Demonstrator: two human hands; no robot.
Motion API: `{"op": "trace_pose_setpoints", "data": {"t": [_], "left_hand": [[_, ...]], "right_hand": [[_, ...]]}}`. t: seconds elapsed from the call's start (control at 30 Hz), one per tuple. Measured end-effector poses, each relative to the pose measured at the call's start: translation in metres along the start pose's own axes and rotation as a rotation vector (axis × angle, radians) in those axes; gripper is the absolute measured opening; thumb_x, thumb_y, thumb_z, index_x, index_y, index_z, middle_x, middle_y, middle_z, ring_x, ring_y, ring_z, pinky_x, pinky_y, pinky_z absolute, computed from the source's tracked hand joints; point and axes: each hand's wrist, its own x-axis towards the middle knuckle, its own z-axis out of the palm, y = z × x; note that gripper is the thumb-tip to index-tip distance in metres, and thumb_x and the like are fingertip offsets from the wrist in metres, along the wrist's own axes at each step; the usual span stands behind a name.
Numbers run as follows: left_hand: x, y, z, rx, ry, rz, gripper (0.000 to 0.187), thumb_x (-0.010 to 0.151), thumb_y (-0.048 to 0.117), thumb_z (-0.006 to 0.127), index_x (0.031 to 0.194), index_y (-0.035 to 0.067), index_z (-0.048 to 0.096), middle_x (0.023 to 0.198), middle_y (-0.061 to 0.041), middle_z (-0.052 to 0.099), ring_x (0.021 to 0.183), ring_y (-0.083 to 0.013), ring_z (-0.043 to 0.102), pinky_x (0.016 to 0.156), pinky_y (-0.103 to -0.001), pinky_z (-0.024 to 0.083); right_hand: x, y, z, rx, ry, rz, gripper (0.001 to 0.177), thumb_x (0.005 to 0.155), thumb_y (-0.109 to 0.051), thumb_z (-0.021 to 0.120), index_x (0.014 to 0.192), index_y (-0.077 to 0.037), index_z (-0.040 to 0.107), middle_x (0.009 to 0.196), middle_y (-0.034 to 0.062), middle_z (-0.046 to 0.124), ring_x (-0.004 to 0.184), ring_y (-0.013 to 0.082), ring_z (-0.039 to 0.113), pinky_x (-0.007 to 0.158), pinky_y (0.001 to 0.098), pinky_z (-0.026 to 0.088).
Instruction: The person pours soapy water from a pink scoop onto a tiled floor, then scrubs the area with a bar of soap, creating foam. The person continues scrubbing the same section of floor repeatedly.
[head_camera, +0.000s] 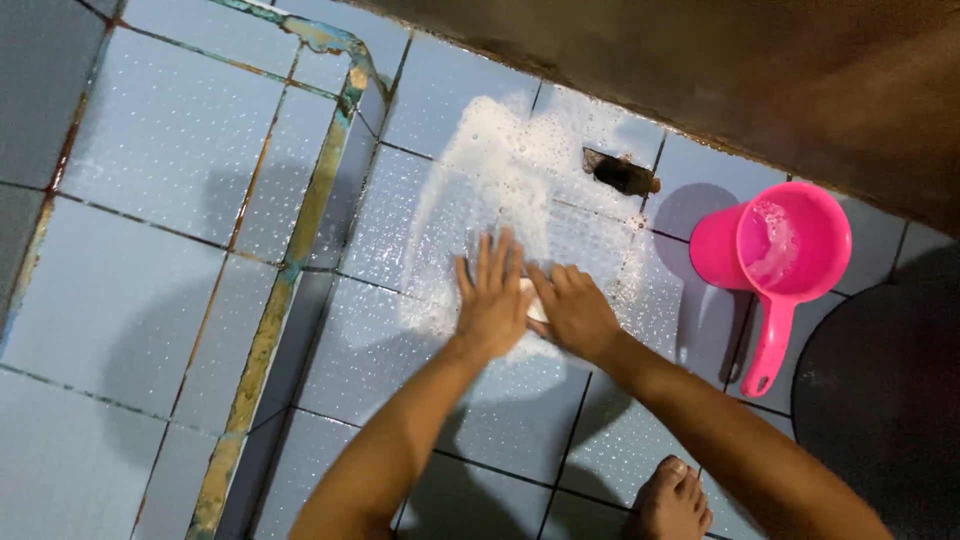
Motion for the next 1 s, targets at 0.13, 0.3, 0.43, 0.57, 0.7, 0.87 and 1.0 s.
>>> {"op": "trace_pose_setpoints", "data": {"t": [0.13,0.3,0.43,0.57,0.7,0.87,1.0], "left_hand": [[-0.001,0.019,0.006,-0.048,-0.012,0.062,0.065,0.108,0.035,0.035,0.159,-0.002,0.022,0.171,-0.021,-0.002,0.156,-0.0419,-0.013,0.117,-0.072,-0.008],[0.002,-0.018,-0.02,-0.039,0.447,-0.024,0.051,0.101,0.029,0.055,0.147,0.007,0.052,0.165,-0.023,0.021,0.154,-0.0483,0.007,0.115,-0.072,0.01],[0.004,-0.078,-0.021,-0.12,0.626,-0.165,0.044,0.1,0.025,0.056,0.14,0.006,0.056,0.165,-0.023,0.021,0.155,-0.0469,0.007,0.115,-0.072,0.013],[0.007,-0.094,-0.014,-0.209,0.7,-0.23,0.04,0.102,0.025,0.055,0.138,0.008,0.057,0.165,-0.017,0.019,0.156,-0.0417,0.005,0.117,-0.067,0.011],[0.009,-0.086,-0.002,-0.237,0.709,-0.205,0.034,0.099,0.025,0.06,0.129,0.011,0.064,0.162,-0.013,0.025,0.155,-0.0413,0.011,0.117,-0.064,0.016],[0.011,-0.087,0.008,-0.197,0.67,-0.151,0.031,0.096,0.022,0.064,0.124,0.01,0.068,0.158,-0.014,0.032,0.153,-0.0429,0.016,0.114,-0.064,0.021],[0.006,-0.089,0.002,-0.217,0.653,-0.134,0.029,0.096,0.018,0.063,0.123,0.009,0.068,0.157,-0.015,0.033,0.152,-0.0432,0.018,0.113,-0.064,0.022]], "right_hand": [[-0.025,0.012,0.005,0.063,0.056,0.025,0.077,0.093,-0.055,0.057,0.146,0.0,0.046,0.092,0.0107,0.049,0.085,0.0336,0.055,0.072,0.043,0.046],[0.029,-0.004,-0.012,-0.104,0.1,0.098,0.075,0.091,-0.052,0.058,0.148,-0.003,0.048,0.105,0.0147,0.054,0.091,0.0324,0.058,0.072,0.0419,0.051],[0.101,-0.018,-0.002,-0.057,0.049,0.096,0.071,0.095,-0.05,0.061,0.151,-0.008,0.048,0.11,0.0186,0.055,0.093,0.0362,0.061,0.071,0.0456,0.054],[0.138,-0.032,-0.003,-0.112,0.044,0.098,0.072,0.096,-0.05,0.061,0.159,-0.024,0.038,0.107,0.015,0.055,0.091,0.0354,0.062,0.068,0.0442,0.055],[0.084,-0.016,-0.011,-0.049,0.122,0.115,0.066,0.096,-0.049,0.061,0.156,-0.029,0.045,0.107,0.0157,0.057,0.093,0.0362,0.063,0.074,0.0455,0.056],[-0.013,0.039,-0.005,-0.092,0.176,0.133,0.057,0.096,-0.057,0.056,0.143,-0.024,0.06,0.108,0.0146,0.059,0.094,0.034,0.064,0.073,0.0427,0.055],[-0.032,0.056,0.01,-0.063,0.171,0.083,0.058,0.096,-0.056,0.055,0.142,-0.021,0.06,0.104,0.017,0.056,0.091,0.0367,0.062,0.07,0.0432,0.055]]}}
